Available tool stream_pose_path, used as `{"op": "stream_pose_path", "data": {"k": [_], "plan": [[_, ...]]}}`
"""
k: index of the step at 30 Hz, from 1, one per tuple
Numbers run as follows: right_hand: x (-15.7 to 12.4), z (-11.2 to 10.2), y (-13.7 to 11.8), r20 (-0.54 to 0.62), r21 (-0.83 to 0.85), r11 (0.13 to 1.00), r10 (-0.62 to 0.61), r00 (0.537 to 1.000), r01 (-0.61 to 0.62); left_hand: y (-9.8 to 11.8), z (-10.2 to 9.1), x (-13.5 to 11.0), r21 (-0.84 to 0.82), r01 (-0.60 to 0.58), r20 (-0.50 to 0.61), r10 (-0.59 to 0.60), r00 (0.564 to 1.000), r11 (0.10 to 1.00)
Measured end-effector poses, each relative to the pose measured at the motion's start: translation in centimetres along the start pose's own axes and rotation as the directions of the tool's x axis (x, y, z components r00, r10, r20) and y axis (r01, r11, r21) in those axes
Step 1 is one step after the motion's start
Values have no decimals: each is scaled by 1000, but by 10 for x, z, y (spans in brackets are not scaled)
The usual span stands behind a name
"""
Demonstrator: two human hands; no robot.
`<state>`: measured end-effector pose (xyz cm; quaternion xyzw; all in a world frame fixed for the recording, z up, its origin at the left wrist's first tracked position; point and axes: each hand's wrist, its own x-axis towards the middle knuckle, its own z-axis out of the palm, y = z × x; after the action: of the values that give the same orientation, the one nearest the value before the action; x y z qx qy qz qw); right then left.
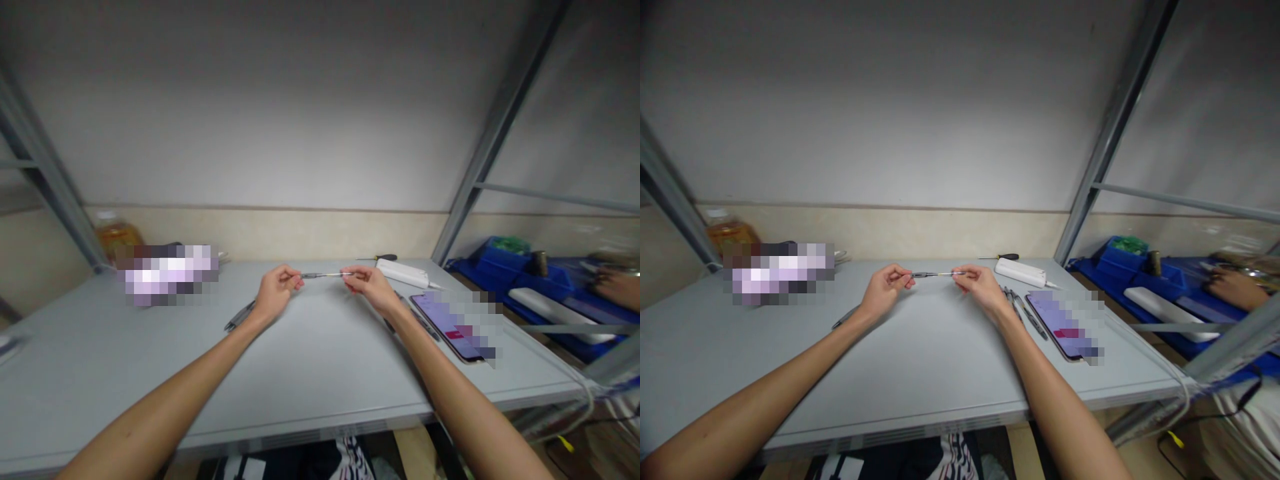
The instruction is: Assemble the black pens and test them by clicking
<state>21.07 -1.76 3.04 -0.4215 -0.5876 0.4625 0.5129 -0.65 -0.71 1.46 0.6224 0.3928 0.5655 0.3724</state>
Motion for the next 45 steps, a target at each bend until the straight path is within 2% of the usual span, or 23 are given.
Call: {"op": "stream_pose_path", "data": {"k": [4, 7, 10, 14, 18, 20, 22, 25, 27, 29, 33, 37, 41, 45], "plan": [[-1, 1, 2, 11, -136, 991, -14, 1000, 16, 1, -1, 1, -48, 58, 6, -58, 998, 997], [-2, 0, 3, 43, -129, 992, 12, 999, -6, 5, 0, -3, -13, 39, -6, -39, 999, 999], [-2, -1, 5, 100, -50, 996, 75, 992, -70, 7, 0, -7, 116, -69, -4, 70, 998, 991], [-1, -3, 8, 197, 101, 964, 223, 955, -246, 8, -3, -10, 278, -283, 75, 273, 959, 918], [1, -7, 8, 250, 253, 898, 297, 921, -359, 6, -5, -10, 308, -368, 161, 333, 929, 877], [3, -8, 7, 193, 337, 889, 257, 947, -310, 6, -5, -10, 308, -402, 223, 345, 912, 862], [5, -8, 6, 97, 393, 898, 172, 980, -197, 5, -2, -12, 305, -435, 306, 345, 887, 847], [8, -9, 6, -57, 418, 908, 73, 996, -42, 4, 4, -16, 336, -474, 407, 329, 852, 814], [10, -10, 5, -153, 434, 901, 73, 986, 1, 2, 7, -17, 378, -457, 396, 306, 866, 805], [10, -13, 3, -194, 441, 897, 92, 977, 3, -2, 7, -16, 444, -410, 348, 268, 898, 796], [7, -18, -2, -95, 498, 866, 100, 990, -39, -9, 1, -10, 582, -383, 334, 218, 917, 718], [2, -23, -4, 31, 594, 795, 135, 990, -128, -12, -1, -8, 620, -411, 362, 221, 906, 668], [1, -26, -4, 95, 645, 735, 196, 976, -210, -12, 1, -9, 654, -445, 414, 203, 887, 612], [0, -27, -3, 168, 723, 650, 163, 972, -234, -10, 2, -10, 684, -456, 444, 172, 880, 569]]}}
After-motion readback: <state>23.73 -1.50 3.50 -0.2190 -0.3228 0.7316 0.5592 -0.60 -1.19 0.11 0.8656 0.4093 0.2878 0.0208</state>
